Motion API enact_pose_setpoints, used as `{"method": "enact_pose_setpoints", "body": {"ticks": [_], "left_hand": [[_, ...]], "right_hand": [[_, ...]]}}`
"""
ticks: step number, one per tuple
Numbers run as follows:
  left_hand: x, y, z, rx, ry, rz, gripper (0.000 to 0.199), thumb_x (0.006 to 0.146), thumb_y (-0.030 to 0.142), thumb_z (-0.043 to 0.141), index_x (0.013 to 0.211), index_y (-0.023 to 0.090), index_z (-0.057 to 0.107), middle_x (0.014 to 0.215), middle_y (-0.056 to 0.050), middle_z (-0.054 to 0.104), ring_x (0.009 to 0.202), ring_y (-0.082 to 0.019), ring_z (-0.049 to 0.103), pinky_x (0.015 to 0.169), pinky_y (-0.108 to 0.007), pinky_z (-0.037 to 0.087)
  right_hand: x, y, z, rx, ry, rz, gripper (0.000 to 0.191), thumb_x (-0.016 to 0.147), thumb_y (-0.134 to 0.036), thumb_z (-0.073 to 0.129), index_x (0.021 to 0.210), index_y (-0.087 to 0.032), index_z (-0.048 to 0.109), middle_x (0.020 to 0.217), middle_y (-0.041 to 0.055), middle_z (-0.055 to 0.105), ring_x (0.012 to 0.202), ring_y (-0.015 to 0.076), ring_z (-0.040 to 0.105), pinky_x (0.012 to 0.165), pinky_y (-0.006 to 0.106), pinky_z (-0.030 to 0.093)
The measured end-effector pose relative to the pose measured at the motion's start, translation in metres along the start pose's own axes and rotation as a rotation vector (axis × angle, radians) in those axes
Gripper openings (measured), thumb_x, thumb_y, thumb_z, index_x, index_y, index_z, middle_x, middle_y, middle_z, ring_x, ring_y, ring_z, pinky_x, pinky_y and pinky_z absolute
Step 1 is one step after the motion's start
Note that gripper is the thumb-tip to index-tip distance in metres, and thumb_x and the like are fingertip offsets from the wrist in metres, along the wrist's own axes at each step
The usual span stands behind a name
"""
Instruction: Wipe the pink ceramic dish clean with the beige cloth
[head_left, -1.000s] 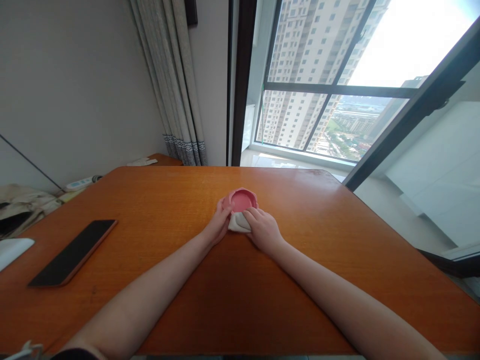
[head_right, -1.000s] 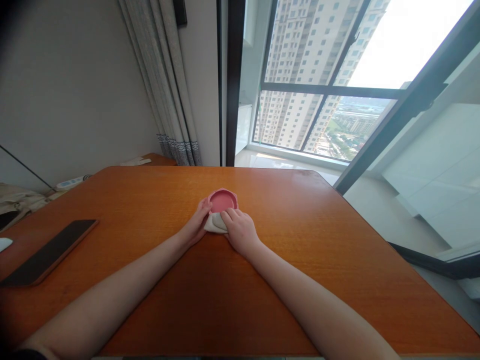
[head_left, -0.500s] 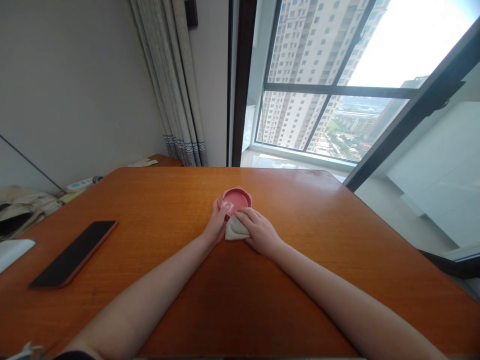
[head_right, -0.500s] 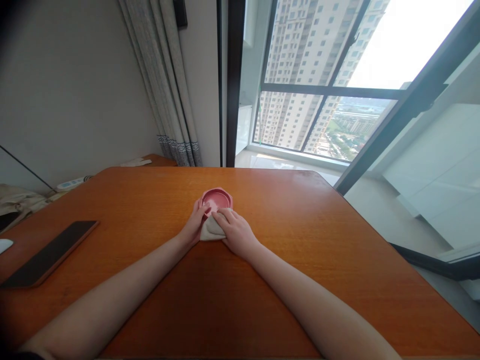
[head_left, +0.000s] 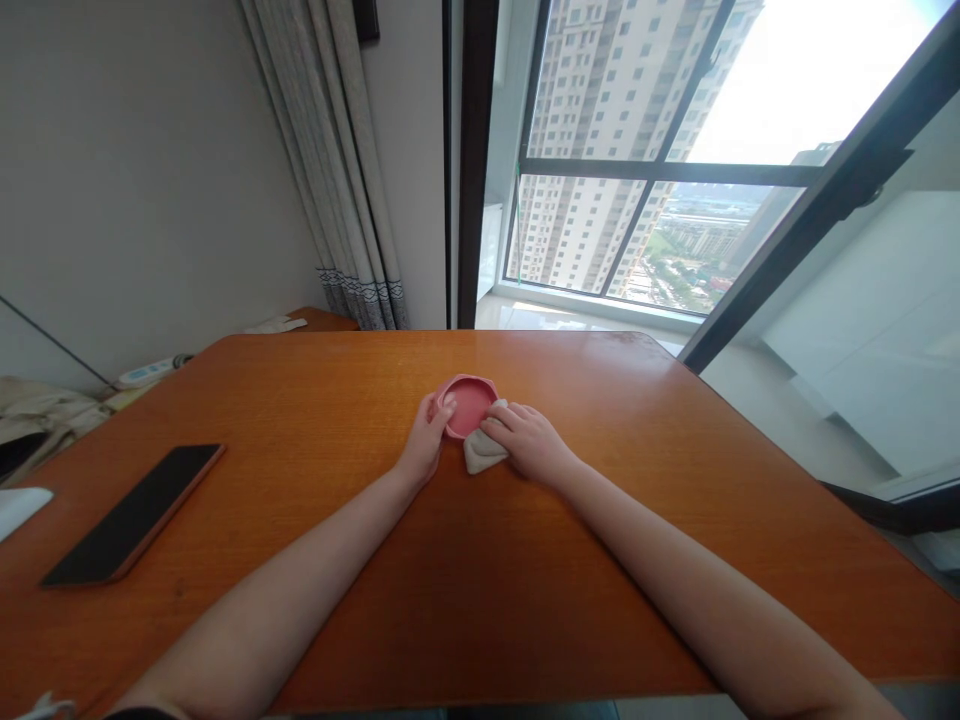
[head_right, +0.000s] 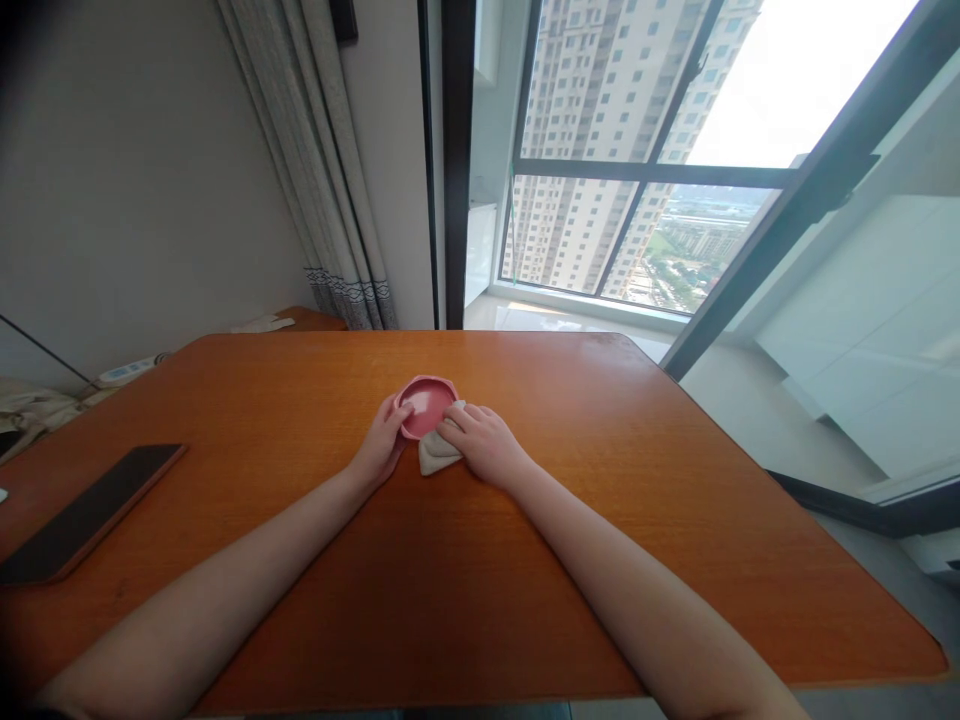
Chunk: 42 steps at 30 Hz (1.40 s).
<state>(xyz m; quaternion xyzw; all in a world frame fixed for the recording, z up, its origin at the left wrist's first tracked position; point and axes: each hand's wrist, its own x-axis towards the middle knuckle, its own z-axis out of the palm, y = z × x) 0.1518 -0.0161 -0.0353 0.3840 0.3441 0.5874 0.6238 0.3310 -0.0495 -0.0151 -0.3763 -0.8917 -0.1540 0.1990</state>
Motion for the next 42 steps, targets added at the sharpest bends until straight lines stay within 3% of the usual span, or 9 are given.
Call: {"method": "enact_pose_setpoints", "body": {"ticks": [6, 11, 15, 18, 24, 29, 33, 38, 42], "left_hand": [[-0.002, -0.005, 0.001, -0.194, -0.091, -0.049, 0.028, 0.076, 0.033, 0.062, 0.100, 0.019, 0.055, 0.096, -0.002, 0.063, 0.091, -0.016, 0.059, 0.084, -0.031, 0.046], [-0.002, -0.001, 0.002, -0.131, -0.176, -0.101, 0.036, 0.076, 0.035, 0.063, 0.108, 0.020, 0.053, 0.105, -0.004, 0.062, 0.097, -0.018, 0.059, 0.089, -0.034, 0.045], [0.002, 0.002, -0.004, 0.141, -0.060, 0.094, 0.049, 0.071, 0.035, 0.069, 0.116, 0.023, 0.051, 0.121, -0.005, 0.055, 0.112, -0.022, 0.052, 0.097, -0.034, 0.040], [0.005, -0.002, -0.010, 0.334, 0.017, 0.225, 0.044, 0.073, 0.035, 0.066, 0.113, 0.021, 0.054, 0.119, -0.006, 0.056, 0.114, -0.022, 0.050, 0.101, -0.034, 0.035], [0.002, -0.011, -0.010, 0.357, 0.024, 0.303, 0.043, 0.079, 0.036, 0.059, 0.117, 0.022, 0.046, 0.123, -0.006, 0.051, 0.116, -0.020, 0.048, 0.103, -0.035, 0.033], [0.001, -0.012, -0.009, 0.322, 0.011, 0.252, 0.049, 0.074, 0.038, 0.065, 0.115, 0.023, 0.043, 0.116, -0.005, 0.054, 0.107, -0.019, 0.053, 0.095, -0.033, 0.041], [0.006, -0.011, -0.016, 0.376, 0.039, 0.181, 0.045, 0.075, 0.041, 0.062, 0.113, 0.022, 0.046, 0.105, -0.004, 0.057, 0.096, -0.018, 0.056, 0.085, -0.031, 0.045], [0.009, -0.011, -0.013, 0.316, 0.106, 0.182, 0.034, 0.078, 0.036, 0.058, 0.106, 0.020, 0.051, 0.104, -0.003, 0.056, 0.097, -0.016, 0.054, 0.087, -0.028, 0.043], [0.002, -0.010, -0.001, 0.201, 0.129, 0.127, 0.035, 0.075, 0.034, 0.061, 0.104, 0.021, 0.048, 0.096, -0.001, 0.056, 0.087, -0.014, 0.056, 0.081, -0.027, 0.045]], "right_hand": [[0.001, -0.018, -0.001, 0.124, 0.062, 0.088, 0.045, 0.077, -0.022, 0.057, 0.122, -0.017, 0.050, 0.123, 0.0115, 0.052, 0.102, 0.0248, 0.047, 0.089, 0.036, 0.039], [0.000, -0.012, 0.001, 0.063, 0.101, 0.114, 0.022, 0.082, -0.022, 0.054, 0.104, -0.019, 0.059, 0.107, 0.0098, 0.058, 0.092, 0.0222, 0.048, 0.081, 0.033, 0.039], [-0.001, -0.005, 0.004, 0.010, 0.132, 0.019, 0.019, 0.088, -0.014, 0.045, 0.095, -0.020, 0.061, 0.102, 0.0073, 0.060, 0.084, 0.0186, 0.047, 0.076, 0.031, 0.037], [0.000, -0.008, 0.004, -0.016, 0.139, -0.004, 0.021, 0.088, -0.015, 0.044, 0.099, -0.020, 0.061, 0.108, 0.0072, 0.060, 0.082, 0.0183, 0.046, 0.077, 0.032, 0.038], [0.003, -0.027, 0.001, -0.047, 0.163, 0.033, 0.029, 0.089, -0.015, 0.044, 0.114, -0.018, 0.057, 0.119, 0.0074, 0.059, 0.088, 0.0197, 0.046, 0.077, 0.033, 0.038], [0.004, -0.027, 0.000, -0.119, 0.127, 0.122, 0.020, 0.088, -0.017, 0.047, 0.102, -0.019, 0.061, 0.103, 0.0082, 0.062, 0.082, 0.0197, 0.046, 0.073, 0.033, 0.036], [0.002, -0.017, 0.002, -0.137, 0.097, 0.059, 0.018, 0.089, -0.016, 0.045, 0.091, -0.021, 0.062, 0.095, 0.0061, 0.062, 0.079, 0.0187, 0.045, 0.072, 0.032, 0.035], [0.001, -0.017, 0.006, -0.091, 0.118, 0.091, 0.027, 0.088, -0.014, 0.044, 0.108, -0.021, 0.060, 0.119, 0.0073, 0.057, 0.088, 0.0196, 0.047, 0.078, 0.033, 0.037], [0.005, -0.033, 0.005, 0.010, 0.098, 0.138, 0.035, 0.085, -0.017, 0.048, 0.119, -0.017, 0.054, 0.120, 0.0097, 0.056, 0.094, 0.0212, 0.048, 0.079, 0.033, 0.039]]}}
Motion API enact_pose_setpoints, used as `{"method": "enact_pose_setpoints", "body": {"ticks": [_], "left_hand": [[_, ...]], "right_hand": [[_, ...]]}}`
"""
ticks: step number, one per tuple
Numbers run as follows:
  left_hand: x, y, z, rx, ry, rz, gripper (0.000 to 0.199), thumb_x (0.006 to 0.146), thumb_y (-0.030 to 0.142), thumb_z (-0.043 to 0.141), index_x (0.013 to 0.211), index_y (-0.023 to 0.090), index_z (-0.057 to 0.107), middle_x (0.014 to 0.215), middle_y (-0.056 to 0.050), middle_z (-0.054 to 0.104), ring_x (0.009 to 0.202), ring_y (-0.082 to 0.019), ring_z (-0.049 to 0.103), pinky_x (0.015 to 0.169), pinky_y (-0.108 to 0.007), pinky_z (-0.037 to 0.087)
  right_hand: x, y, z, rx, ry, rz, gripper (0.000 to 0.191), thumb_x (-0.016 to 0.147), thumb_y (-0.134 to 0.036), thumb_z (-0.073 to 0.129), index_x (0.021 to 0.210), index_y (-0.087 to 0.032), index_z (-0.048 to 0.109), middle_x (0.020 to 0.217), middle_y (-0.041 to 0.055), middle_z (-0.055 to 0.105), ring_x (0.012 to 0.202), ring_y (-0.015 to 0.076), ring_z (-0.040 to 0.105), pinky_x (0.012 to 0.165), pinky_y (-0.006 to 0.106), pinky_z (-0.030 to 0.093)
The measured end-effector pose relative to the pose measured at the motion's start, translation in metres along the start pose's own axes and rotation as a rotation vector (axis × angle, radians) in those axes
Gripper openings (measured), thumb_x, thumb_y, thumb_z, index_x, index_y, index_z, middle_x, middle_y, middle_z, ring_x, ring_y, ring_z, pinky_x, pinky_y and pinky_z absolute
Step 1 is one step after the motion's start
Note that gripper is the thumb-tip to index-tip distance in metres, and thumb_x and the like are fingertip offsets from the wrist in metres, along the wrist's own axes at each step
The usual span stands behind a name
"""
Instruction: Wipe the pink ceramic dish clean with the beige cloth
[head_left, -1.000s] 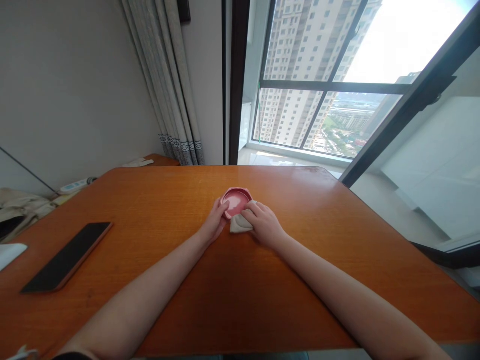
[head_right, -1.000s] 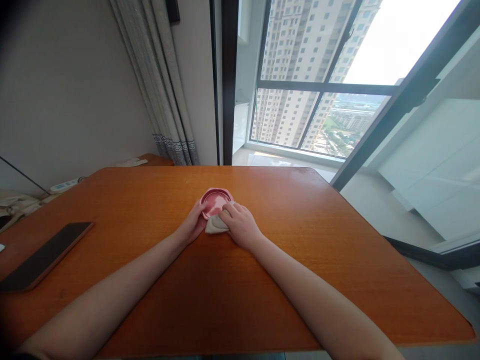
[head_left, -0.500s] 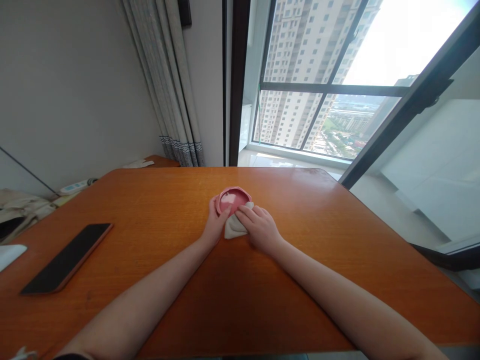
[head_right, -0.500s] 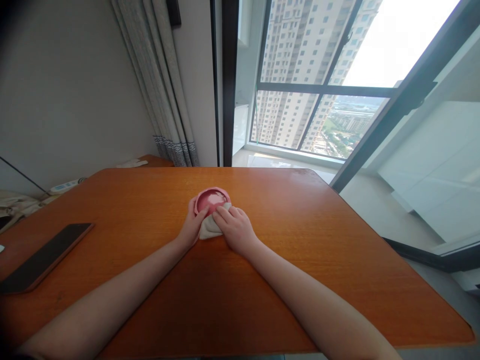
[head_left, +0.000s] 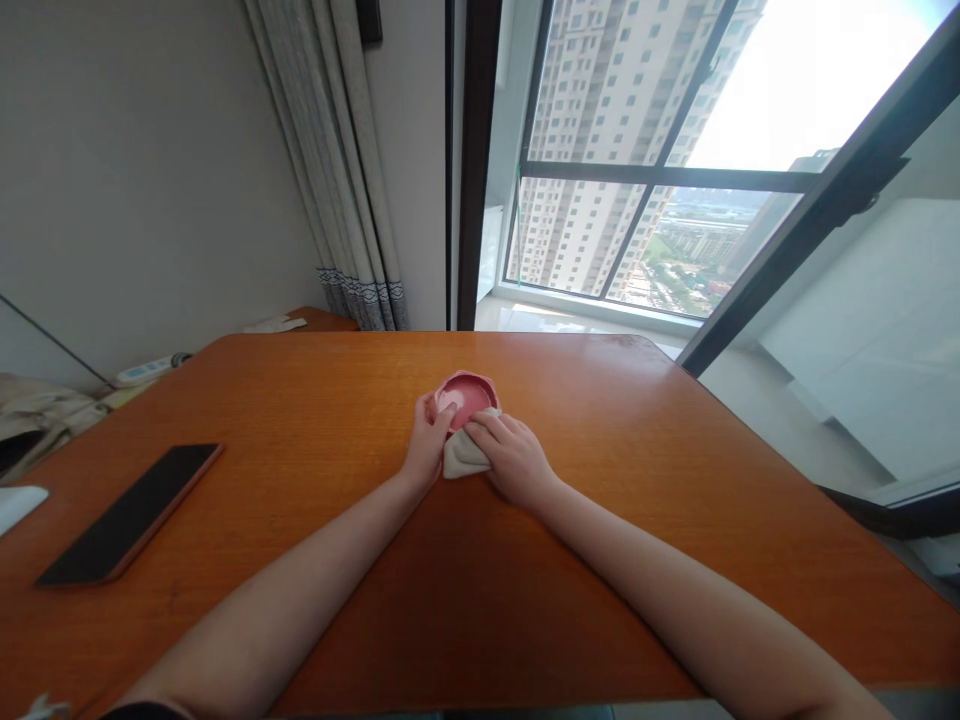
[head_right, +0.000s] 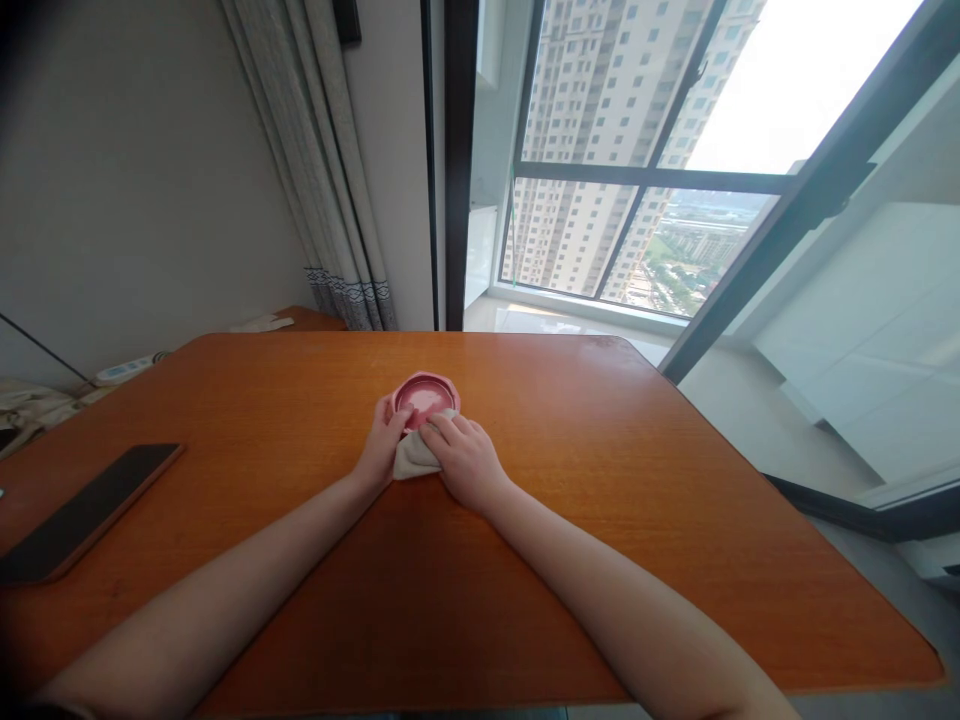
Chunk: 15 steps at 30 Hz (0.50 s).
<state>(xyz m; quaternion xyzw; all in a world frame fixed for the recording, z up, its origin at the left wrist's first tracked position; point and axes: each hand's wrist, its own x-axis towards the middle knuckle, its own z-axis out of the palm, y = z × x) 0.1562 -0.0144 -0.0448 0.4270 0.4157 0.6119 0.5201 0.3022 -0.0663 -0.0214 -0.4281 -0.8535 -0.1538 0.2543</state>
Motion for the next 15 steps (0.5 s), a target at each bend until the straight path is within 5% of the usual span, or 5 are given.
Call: {"method": "enact_pose_setpoints", "body": {"ticks": [7, 15], "left_hand": [[-0.006, 0.010, 0.002, -0.094, -0.105, -0.116, 0.056, 0.069, 0.041, 0.068, 0.113, 0.024, 0.039, 0.086, 0.002, 0.057, 0.070, -0.011, 0.055, 0.071, -0.027, 0.045], [0.000, 0.010, -0.003, -0.014, -0.106, 0.009, 0.038, 0.071, 0.037, 0.067, 0.102, 0.021, 0.050, 0.097, -0.002, 0.058, 0.093, -0.017, 0.056, 0.083, -0.029, 0.045]], "right_hand": [[0.001, 0.005, -0.003, -0.075, 0.009, 0.000, 0.019, 0.089, -0.017, 0.045, 0.096, -0.020, 0.062, 0.094, 0.0073, 0.062, 0.080, 0.0197, 0.046, 0.072, 0.032, 0.037], [-0.001, 0.023, -0.003, -0.083, 0.079, -0.077, 0.030, 0.088, -0.014, 0.043, 0.114, -0.017, 0.058, 0.123, 0.0091, 0.056, 0.087, 0.0208, 0.046, 0.079, 0.035, 0.036]]}}
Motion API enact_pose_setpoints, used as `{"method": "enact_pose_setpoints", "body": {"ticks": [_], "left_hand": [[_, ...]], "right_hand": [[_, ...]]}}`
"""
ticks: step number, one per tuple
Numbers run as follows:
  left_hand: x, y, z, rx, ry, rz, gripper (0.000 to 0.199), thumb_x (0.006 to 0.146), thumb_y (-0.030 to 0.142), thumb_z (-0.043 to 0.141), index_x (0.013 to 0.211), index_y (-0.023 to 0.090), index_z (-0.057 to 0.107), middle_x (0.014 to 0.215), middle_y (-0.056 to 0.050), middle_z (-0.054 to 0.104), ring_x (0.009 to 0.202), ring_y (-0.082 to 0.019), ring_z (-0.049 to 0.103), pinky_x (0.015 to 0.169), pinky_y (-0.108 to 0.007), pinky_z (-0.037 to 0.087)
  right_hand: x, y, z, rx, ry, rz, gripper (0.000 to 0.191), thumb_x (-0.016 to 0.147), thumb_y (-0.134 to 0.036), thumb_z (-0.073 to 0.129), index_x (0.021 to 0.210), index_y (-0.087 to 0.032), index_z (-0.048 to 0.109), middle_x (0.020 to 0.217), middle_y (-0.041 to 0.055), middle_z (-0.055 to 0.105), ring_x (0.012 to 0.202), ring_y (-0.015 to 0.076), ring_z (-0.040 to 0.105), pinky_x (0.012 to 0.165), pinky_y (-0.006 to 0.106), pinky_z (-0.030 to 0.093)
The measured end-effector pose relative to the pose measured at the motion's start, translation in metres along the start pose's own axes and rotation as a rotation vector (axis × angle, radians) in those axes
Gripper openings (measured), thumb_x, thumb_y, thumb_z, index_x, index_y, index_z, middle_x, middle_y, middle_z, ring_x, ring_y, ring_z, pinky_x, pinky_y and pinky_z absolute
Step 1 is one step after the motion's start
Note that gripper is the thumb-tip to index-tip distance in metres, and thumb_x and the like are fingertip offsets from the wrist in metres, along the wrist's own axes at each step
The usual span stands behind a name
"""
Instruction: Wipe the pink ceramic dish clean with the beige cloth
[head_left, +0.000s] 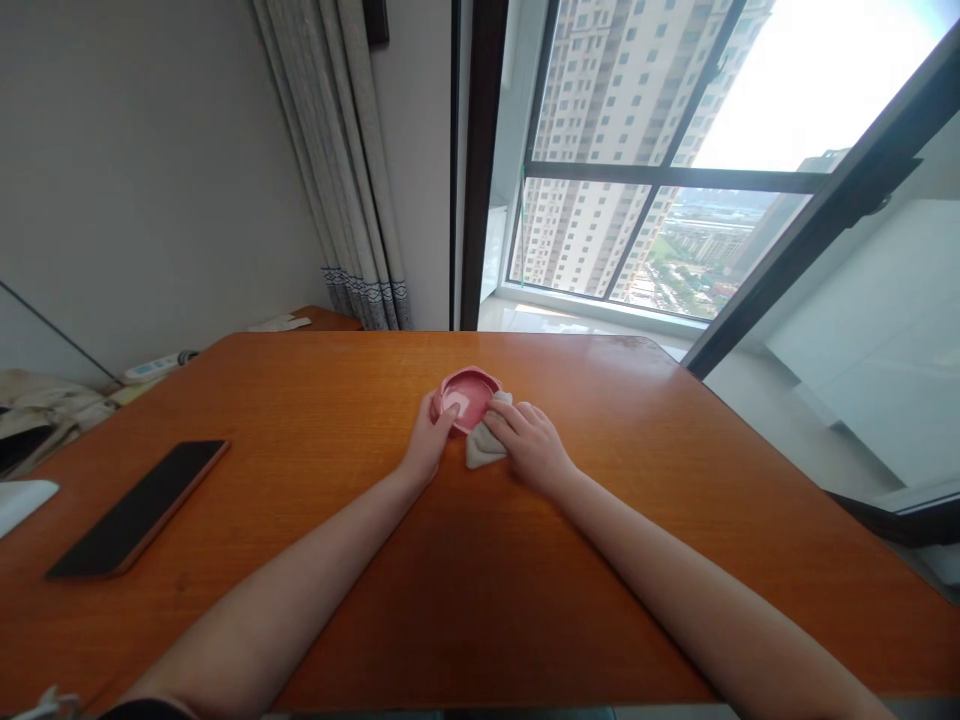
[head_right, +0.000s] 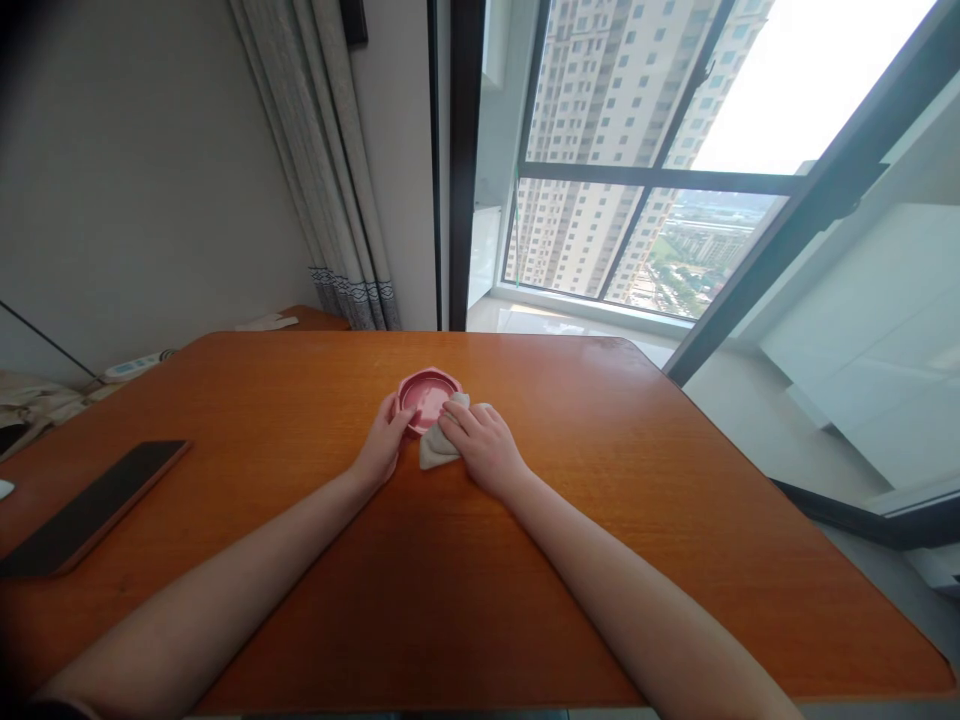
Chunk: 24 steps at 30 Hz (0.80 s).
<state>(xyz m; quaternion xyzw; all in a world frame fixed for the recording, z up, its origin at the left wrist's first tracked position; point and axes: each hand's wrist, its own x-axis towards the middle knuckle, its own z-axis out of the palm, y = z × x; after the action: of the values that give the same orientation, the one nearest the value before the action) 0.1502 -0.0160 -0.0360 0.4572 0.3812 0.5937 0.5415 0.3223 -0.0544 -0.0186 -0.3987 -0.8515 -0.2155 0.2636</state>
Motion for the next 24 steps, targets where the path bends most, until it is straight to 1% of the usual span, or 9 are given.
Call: {"method": "enact_pose_setpoints", "body": {"ticks": [4, 7, 9, 11, 14, 16, 19, 21, 24], "left_hand": [[-0.011, -0.007, 0.013, -0.144, 0.030, -0.076, 0.046, 0.068, 0.036, 0.070, 0.103, 0.023, 0.043, 0.095, 0.000, 0.056, 0.086, -0.013, 0.057, 0.080, -0.028, 0.047], [-0.015, -0.005, 0.017, -0.195, 0.002, -0.141, 0.053, 0.066, 0.038, 0.073, 0.106, 0.024, 0.041, 0.095, 0.000, 0.057, 0.084, -0.012, 0.058, 0.080, -0.029, 0.047], [-0.012, -0.002, 0.014, -0.214, -0.033, -0.157, 0.053, 0.069, 0.043, 0.069, 0.110, 0.025, 0.042, 0.099, -0.001, 0.057, 0.085, -0.013, 0.058, 0.080, -0.030, 0.047], [-0.008, 0.000, 0.008, -0.184, -0.047, -0.108, 0.048, 0.073, 0.047, 0.065, 0.111, 0.025, 0.045, 0.105, -0.003, 0.058, 0.092, -0.016, 0.058, 0.082, -0.031, 0.047], [-0.004, 0.000, 0.003, -0.071, -0.026, 0.012, 0.044, 0.072, 0.041, 0.067, 0.109, 0.023, 0.051, 0.111, -0.004, 0.057, 0.103, -0.018, 0.055, 0.088, -0.030, 0.044], [-0.005, -0.001, 0.004, -0.061, -0.005, -0.008, 0.043, 0.071, 0.040, 0.068, 0.106, 0.021, 0.051, 0.107, -0.004, 0.058, 0.099, -0.018, 0.056, 0.085, -0.031, 0.046], [-0.012, -0.003, 0.012, -0.147, 0.037, -0.097, 0.042, 0.071, 0.040, 0.068, 0.101, 0.021, 0.046, 0.096, -0.002, 0.058, 0.087, -0.015, 0.058, 0.079, -0.031, 0.048], [-0.016, -0.003, 0.017, -0.188, 0.033, -0.114, 0.046, 0.069, 0.037, 0.071, 0.101, 0.022, 0.043, 0.096, -0.001, 0.058, 0.085, -0.014, 0.058, 0.080, -0.030, 0.047], [-0.016, -0.003, 0.017, -0.189, -0.030, -0.122, 0.052, 0.068, 0.039, 0.071, 0.108, 0.024, 0.042, 0.099, -0.002, 0.059, 0.086, -0.014, 0.059, 0.079, -0.030, 0.047]], "right_hand": [[0.002, -0.012, 0.001, 0.009, 0.001, -0.004, 0.034, 0.087, -0.016, 0.045, 0.120, -0.015, 0.055, 0.123, 0.0097, 0.056, 0.088, 0.0217, 0.045, 0.079, 0.035, 0.037], [0.003, -0.011, 0.001, -0.017, 0.004, 0.009, 0.026, 0.089, -0.016, 0.043, 0.109, -0.018, 0.060, 0.108, 0.0079, 0.062, 0.082, 0.0201, 0.045, 0.076, 0.034, 0.036], [0.002, -0.004, 0.000, -0.020, -0.009, -0.014, 0.023, 0.090, -0.016, 0.043, 0.102, -0.019, 0.062, 0.102, 0.0068, 0.063, 0.081, 0.0194, 0.045, 0.076, 0.034, 0.036], [0.001, 0.005, 0.000, -0.015, -0.010, -0.064, 0.023, 0.090, -0.015, 0.042, 0.100, -0.021, 0.063, 0.105, 0.0062, 0.063, 0.082, 0.0192, 0.045, 0.076, 0.034, 0.036], [-0.001, 0.011, 0.000, -0.003, 0.001, -0.084, 0.024, 0.090, -0.014, 0.043, 0.103, -0.021, 0.062, 0.113, 0.0064, 0.061, 0.085, 0.0195, 0.045, 0.078, 0.034, 0.037], [0.000, 0.006, 0.001, 0.006, -0.003, -0.047, 0.026, 0.087, -0.014, 0.045, 0.108, -0.019, 0.061, 0.118, 0.0083, 0.058, 0.087, 0.0206, 0.045, 0.079, 0.035, 0.038], [0.002, -0.009, 0.001, 0.031, -0.025, 0.015, 0.035, 0.084, -0.017, 0.049, 0.118, -0.016, 0.055, 0.125, 0.0118, 0.053, 0.092, 0.0229, 0.046, 0.082, 0.037, 0.038], [0.003, -0.016, 0.002, 0.033, -0.031, 0.033, 0.036, 0.084, -0.018, 0.049, 0.120, -0.015, 0.055, 0.119, 0.0121, 0.055, 0.091, 0.0230, 0.046, 0.081, 0.037, 0.038], [0.003, -0.013, 0.001, -0.003, -0.025, 0.040, 0.025, 0.087, -0.015, 0.045, 0.106, -0.018, 0.061, 0.100, 0.0093, 0.061, 0.084, 0.0208, 0.046, 0.078, 0.035, 0.038]]}}
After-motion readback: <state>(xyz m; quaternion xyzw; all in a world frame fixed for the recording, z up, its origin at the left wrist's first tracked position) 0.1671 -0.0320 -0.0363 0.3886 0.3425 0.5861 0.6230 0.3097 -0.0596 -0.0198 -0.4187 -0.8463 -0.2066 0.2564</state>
